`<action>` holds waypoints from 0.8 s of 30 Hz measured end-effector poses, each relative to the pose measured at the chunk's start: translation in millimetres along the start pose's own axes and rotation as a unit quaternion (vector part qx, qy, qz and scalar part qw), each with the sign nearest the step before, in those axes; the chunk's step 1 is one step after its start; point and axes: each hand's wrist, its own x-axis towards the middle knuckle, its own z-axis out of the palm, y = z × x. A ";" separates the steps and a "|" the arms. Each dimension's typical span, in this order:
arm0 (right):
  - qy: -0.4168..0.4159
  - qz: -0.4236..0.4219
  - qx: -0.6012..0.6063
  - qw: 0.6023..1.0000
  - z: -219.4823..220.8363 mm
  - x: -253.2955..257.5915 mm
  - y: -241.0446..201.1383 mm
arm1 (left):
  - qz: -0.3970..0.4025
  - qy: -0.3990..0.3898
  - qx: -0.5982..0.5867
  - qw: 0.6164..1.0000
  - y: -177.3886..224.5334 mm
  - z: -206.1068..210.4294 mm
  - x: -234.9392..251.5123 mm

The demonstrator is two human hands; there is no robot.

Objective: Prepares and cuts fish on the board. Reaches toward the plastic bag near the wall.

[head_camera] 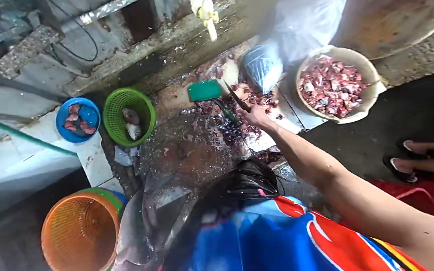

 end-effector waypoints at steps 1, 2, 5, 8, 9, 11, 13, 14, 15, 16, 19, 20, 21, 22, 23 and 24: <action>-0.006 -0.036 0.036 0.999 5.0 -18.5 -5.6 | 0.048 -0.059 0.024 0.997 -8.0 -22.9 -1.2; -0.011 -0.080 0.062 0.995 14.0 -37.1 -9.0 | 0.080 -0.104 0.056 0.990 -13.0 -47.0 -1.6; -0.102 -0.231 0.079 0.964 56.0 -92.1 -30.6 | 0.088 0.048 0.072 0.992 -21.0 -33.2 -3.2; -0.256 -0.345 -0.025 0.903 102.3 -122.2 -63.8 | 0.079 0.122 0.098 0.985 -28.4 -25.7 4.4; -0.301 -0.361 -0.070 0.880 111.4 -125.0 -72.1 | 0.076 0.138 0.094 0.983 -29.8 -20.2 8.5; -0.335 -0.378 -0.146 0.851 113.9 -121.2 -79.7 | 0.073 0.123 0.066 0.987 -29.6 -20.4 12.6; -0.299 -0.391 -0.147 0.858 98.3 -101.8 -71.4 | 0.087 0.077 0.035 0.993 -28.9 -31.4 9.1; -0.269 -0.392 -0.130 0.870 86.2 -86.1 -63.7 | 0.098 0.065 0.026 0.993 -29.1 -39.4 6.9; -0.236 -0.381 -0.110 0.887 73.0 -68.1 -54.2 | 0.102 0.059 0.021 0.993 -29.2 -45.1 3.9; -0.200 -0.359 -0.094 0.907 59.3 -53.0 -44.3 | 0.100 0.055 0.018 0.993 -29.4 -50.4 1.0; -0.099 -0.270 -0.069 0.955 25.4 -40.9 -32.8 | 0.082 0.071 0.020 0.994 -31.1 -60.8 0.9; -0.085 -0.251 -0.058 0.962 21.6 -49.6 -31.5 | 0.075 0.078 0.028 0.994 -32.1 -60.7 3.8; -0.084 -0.249 -0.047 0.964 23.0 -63.4 -28.5 | 0.073 0.093 0.046 0.992 -33.9 -58.8 9.1; -0.090 -0.270 -0.036 0.958 32.0 -77.0 -21.2 | 0.074 0.107 0.073 0.989 -36.4 -54.2 17.1; -0.116 -0.299 -0.029 0.947 44.8 -90.9 -12.3 | 0.071 0.114 0.100 0.986 -38.9 -46.6 26.9; -0.167 -0.323 -0.035 0.931 55.6 -105.4 -4.9 | 0.068 0.119 0.129 0.982 -41.5 -36.6 38.4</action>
